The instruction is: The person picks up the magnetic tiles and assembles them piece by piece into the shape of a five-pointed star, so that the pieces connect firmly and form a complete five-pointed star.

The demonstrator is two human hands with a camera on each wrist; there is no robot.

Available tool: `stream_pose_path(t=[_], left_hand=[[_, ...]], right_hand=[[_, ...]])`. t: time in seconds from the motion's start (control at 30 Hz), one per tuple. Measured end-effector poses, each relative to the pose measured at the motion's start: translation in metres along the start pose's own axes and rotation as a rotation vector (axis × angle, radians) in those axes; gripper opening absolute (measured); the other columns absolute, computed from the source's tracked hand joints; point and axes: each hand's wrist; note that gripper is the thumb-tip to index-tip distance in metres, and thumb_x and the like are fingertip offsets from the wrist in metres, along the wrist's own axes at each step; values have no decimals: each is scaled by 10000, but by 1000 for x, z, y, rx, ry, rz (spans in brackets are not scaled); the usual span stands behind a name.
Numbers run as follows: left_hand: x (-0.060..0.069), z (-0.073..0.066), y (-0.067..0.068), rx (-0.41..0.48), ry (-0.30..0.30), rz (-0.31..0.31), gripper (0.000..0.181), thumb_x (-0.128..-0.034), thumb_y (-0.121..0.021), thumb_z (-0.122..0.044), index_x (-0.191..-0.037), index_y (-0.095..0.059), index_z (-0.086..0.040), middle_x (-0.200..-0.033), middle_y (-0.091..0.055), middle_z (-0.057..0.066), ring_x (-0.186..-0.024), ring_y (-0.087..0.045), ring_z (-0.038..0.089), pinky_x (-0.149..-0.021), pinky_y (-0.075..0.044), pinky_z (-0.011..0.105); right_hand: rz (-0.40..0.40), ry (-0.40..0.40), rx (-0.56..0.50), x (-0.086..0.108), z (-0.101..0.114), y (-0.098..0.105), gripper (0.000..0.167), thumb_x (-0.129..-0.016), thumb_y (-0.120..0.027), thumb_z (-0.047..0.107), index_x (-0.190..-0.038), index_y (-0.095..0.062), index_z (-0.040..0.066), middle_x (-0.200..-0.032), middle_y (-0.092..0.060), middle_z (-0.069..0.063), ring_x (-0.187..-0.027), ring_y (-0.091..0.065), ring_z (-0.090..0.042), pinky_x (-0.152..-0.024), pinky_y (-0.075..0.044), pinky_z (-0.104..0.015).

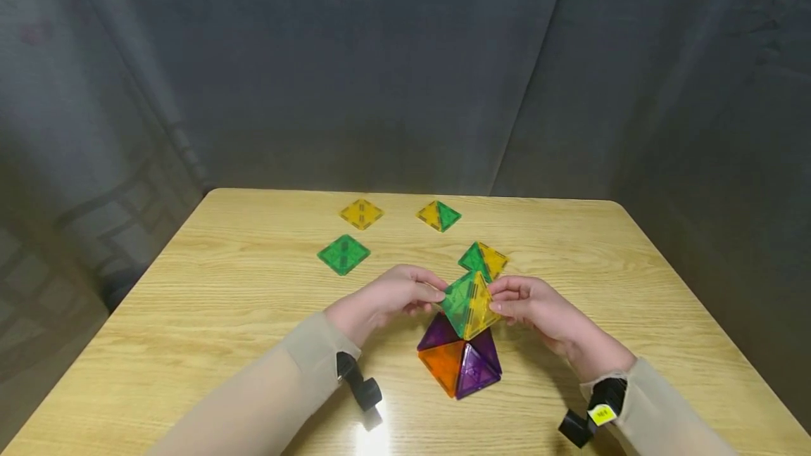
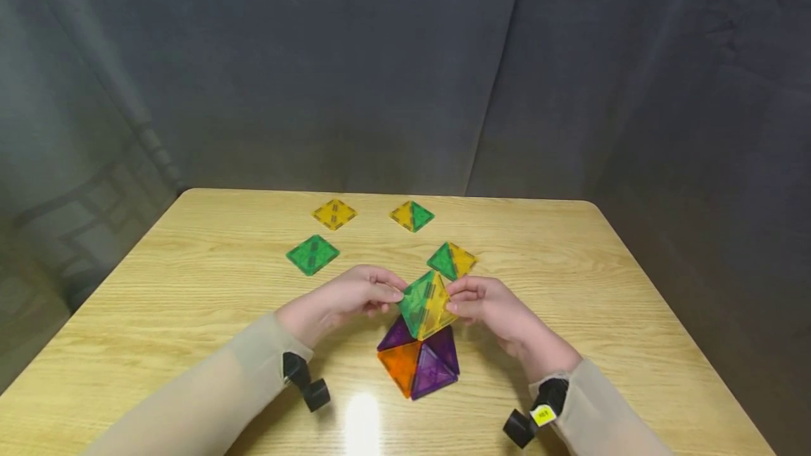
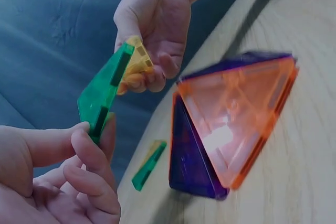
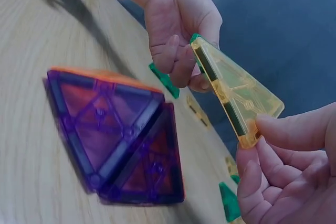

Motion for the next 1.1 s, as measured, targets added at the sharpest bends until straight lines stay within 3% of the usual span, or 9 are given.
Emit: stream_pose_path(t=[0.27, 0.77, 1.1], left_hand=[[-16, 9, -1, -19, 40, 5, 209, -921, -660, -40, -1122, -690, 6, -693, -606, 35, -542, -508, 99, -474, -383, 178], [-22, 15, -5, -49, 71, -25, 181, -912, -660, -22, -1086, -699, 10, -712, -620, 26, -517, -500, 94, -469, -377, 179], [-24, 18, -4, -67, 60, -10, 162, -913, -659, -13, -1065, -702, 19, -704, -625, 32, -528, -536, 99, -470, -400, 180]], right_hand=[[20, -28, -64, -12, -16, 6, 203, -937, -626, 29, -1114, -584, -63, -914, -647, -25, -791, -597, -125, -667, -533, -257], [45, -51, -92, -23, -29, 10, 206, -937, -612, 5, -1119, -569, -80, -898, -651, -23, -758, -586, -124, -635, -517, -238], [50, -61, -81, -27, -35, 10, 209, -934, -605, -6, -1121, -566, -89, -889, -655, -26, -776, -599, -138, -649, -537, -257]])
Point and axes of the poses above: each hand's wrist, its own x-axis away from the middle knuckle, its own y-axis out of the back of the hand, z = x × y
